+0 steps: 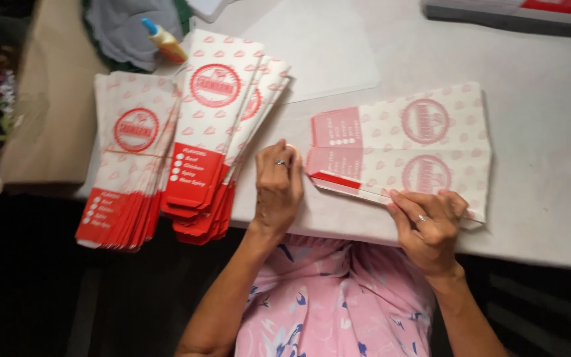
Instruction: Folding paper shawarma wrappers and stacking them neatly on a table.
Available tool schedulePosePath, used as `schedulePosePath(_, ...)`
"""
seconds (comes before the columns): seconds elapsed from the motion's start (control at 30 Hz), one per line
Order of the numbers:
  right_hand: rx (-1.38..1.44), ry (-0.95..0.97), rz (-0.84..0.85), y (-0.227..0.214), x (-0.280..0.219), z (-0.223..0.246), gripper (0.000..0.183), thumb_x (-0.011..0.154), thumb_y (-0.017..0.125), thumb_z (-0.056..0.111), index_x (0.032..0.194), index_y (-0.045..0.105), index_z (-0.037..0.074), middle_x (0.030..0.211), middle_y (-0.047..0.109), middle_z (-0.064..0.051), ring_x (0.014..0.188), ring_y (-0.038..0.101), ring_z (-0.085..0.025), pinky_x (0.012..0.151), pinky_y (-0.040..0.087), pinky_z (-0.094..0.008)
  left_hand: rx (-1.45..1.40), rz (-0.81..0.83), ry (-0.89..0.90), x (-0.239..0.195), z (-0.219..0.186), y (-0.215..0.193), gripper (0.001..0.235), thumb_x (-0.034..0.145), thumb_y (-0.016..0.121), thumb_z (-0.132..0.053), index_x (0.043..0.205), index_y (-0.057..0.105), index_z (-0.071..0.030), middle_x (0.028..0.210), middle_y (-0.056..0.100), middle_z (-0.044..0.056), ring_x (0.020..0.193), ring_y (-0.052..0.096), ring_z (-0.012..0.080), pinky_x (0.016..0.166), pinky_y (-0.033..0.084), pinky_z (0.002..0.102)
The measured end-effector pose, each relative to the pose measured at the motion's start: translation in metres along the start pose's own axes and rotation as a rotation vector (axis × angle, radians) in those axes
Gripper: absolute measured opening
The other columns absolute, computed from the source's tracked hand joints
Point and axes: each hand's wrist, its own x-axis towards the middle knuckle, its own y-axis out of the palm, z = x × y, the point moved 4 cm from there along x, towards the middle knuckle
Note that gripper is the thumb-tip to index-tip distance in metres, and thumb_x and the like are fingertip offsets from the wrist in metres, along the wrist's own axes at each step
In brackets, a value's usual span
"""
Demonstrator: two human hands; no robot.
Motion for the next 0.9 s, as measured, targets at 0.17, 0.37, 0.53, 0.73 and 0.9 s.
schedulePosePath(0.17, -0.004, 0.0, 0.029, -0.006, 0.008, 0.004, 0.019, 0.091, 0.083, 0.021, 0.109, 0.081, 0.014, 0.094, 0.071, -0.002, 0.081, 0.066, -0.022, 0.1, 0.043, -0.041, 0.108, 0.031, 0.043, -0.011, -0.012, 0.004, 0.025, 0.091, 0.06, 0.015, 0.116, 0.062, 0.013, 0.122, 0.06, 0.035, 0.119, 0.057, 0.0559, 0.105, 0.045, 0.059)
schedulePosePath(0.37, -0.005, -0.002, 0.023, -0.003, 0.005, 0.002, 0.02, 0.093, 0.08, 0.026, 0.108, 0.08, 0.014, 0.095, 0.07, -0.001, 0.082, 0.066, -0.021, 0.098, 0.044, -0.04, 0.072, 0.162, 0.284, -0.004, -0.04, 0.005, 0.015, 0.096, 0.061, 0.003, 0.109, 0.068, 0.0, 0.119, 0.064, 0.023, 0.114, 0.063, 0.0435, 0.099, 0.05, 0.051)
schedulePosePath(0.53, 0.006, 0.009, 0.015, -0.003, 0.01, 0.0, 0.014, 0.093, 0.079, 0.026, 0.101, 0.079, 0.014, 0.092, 0.069, 0.0, 0.08, 0.065, -0.02, 0.096, 0.044, -0.038, 0.063, 0.414, 0.506, 0.017, -0.033, 0.01, 0.011, 0.091, 0.07, -0.002, 0.082, 0.071, -0.009, 0.086, 0.064, 0.005, 0.086, 0.063, 0.0228, 0.076, 0.053, 0.034)
schedulePosePath(0.73, 0.054, 0.022, -0.003, -0.002, 0.013, -0.002, 0.013, 0.095, 0.077, 0.027, 0.097, 0.079, 0.015, 0.087, 0.068, 0.001, 0.076, 0.064, -0.018, 0.095, 0.044, -0.037, 0.055, 0.619, 0.641, 0.027, -0.029, 0.017, 0.018, 0.085, 0.072, -0.001, 0.068, 0.073, -0.007, 0.076, 0.065, 0.009, 0.075, 0.059, 0.0241, 0.07, 0.05, 0.035)
schedulePosePath(0.9, 0.012, -0.011, -0.001, -0.001, 0.018, -0.003, 0.013, 0.098, 0.073, 0.03, 0.102, 0.078, 0.019, 0.081, 0.065, 0.004, 0.071, 0.063, -0.016, 0.093, 0.046, -0.035, 0.078, 0.631, 0.772, 0.032, -0.032, 0.018, 0.01, 0.079, 0.071, 0.0, 0.069, 0.069, -0.003, 0.072, 0.06, 0.01, 0.073, 0.058, 0.0272, 0.07, 0.05, 0.038)
